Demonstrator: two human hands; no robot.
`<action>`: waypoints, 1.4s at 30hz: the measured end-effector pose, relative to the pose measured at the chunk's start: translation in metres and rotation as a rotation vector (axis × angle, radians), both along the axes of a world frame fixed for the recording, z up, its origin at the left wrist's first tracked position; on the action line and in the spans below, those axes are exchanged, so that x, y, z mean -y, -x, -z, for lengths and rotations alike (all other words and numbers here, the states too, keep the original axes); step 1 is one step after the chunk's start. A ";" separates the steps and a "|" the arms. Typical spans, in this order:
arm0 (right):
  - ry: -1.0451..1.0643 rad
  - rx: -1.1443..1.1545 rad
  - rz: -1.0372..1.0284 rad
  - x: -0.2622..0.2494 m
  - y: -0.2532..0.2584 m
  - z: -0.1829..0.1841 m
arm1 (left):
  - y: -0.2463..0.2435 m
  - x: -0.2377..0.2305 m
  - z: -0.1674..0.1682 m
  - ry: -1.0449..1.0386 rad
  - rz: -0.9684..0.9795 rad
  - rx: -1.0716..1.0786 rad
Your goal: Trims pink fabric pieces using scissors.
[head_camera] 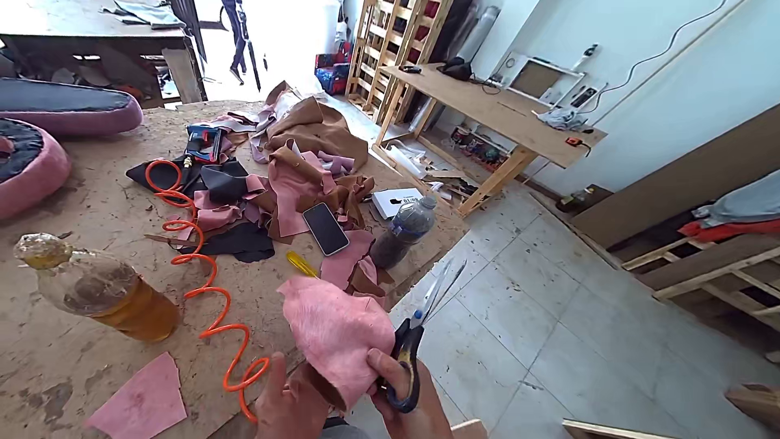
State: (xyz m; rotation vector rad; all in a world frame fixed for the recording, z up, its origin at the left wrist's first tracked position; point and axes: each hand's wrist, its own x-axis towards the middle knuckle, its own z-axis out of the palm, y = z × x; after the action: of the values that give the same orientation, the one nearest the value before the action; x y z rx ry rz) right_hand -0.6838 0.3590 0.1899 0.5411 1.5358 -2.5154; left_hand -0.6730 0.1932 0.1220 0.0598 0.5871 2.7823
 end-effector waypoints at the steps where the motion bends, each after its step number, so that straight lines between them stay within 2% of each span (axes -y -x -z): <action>1: -0.085 0.004 0.008 0.003 -0.007 0.003 | -0.003 0.000 -0.006 0.124 -0.046 -0.050; 5: -0.257 -0.101 0.035 0.005 -0.022 0.008 | 0.004 0.009 -0.026 0.701 -0.163 -0.356; 8: -0.253 -0.112 0.081 0.001 -0.021 0.004 | 0.006 0.011 -0.035 1.101 -0.232 -0.512; 11: -0.200 -0.118 -0.048 -0.010 -0.020 0.003 | 0.010 0.004 -0.041 1.304 -0.314 -0.503; 13: -0.178 -0.116 -0.129 -0.016 -0.020 0.001 | 0.018 0.004 -0.048 1.210 -0.307 -0.395; 17: -0.094 -0.045 -0.067 -0.009 -0.016 -0.011 | 0.016 0.008 -0.044 0.685 -0.094 -0.198; 19: -0.061 -0.048 0.008 -0.003 -0.009 -0.012 | 0.008 0.002 -0.036 0.674 -0.039 -0.229; 21: -0.096 -0.057 -0.013 -0.003 -0.007 -0.011 | -0.001 -0.004 -0.040 0.693 -0.044 -0.169; 23: -0.275 -0.080 -0.153 -0.013 -0.007 -0.012 | -0.003 -0.004 -0.046 0.751 -0.068 -0.073; 28: -0.998 -0.249 -0.548 -0.072 -0.012 -0.001 | -0.013 0.020 -0.047 0.821 0.029 0.059; 31: -1.362 -0.404 -0.707 -0.083 -0.013 -0.009 | -0.022 0.028 -0.045 0.827 0.055 0.051; 36: -1.645 -0.550 -0.751 -0.078 -0.012 -0.011 | -0.028 0.034 -0.052 0.998 0.054 -0.059; 39: -1.732 -0.588 -0.764 -0.072 -0.010 -0.007 | -0.027 0.036 -0.040 1.132 0.025 -0.046; 42: -1.778 -0.579 -0.755 -0.069 -0.011 0.000 | -0.025 0.036 -0.036 1.121 0.016 -0.072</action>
State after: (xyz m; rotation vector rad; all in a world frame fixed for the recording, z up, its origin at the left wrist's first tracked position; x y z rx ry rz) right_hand -0.6724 0.4285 0.1901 -0.6573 2.9679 -0.2633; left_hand -0.6480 0.1570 0.1584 -0.0765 2.0028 2.0504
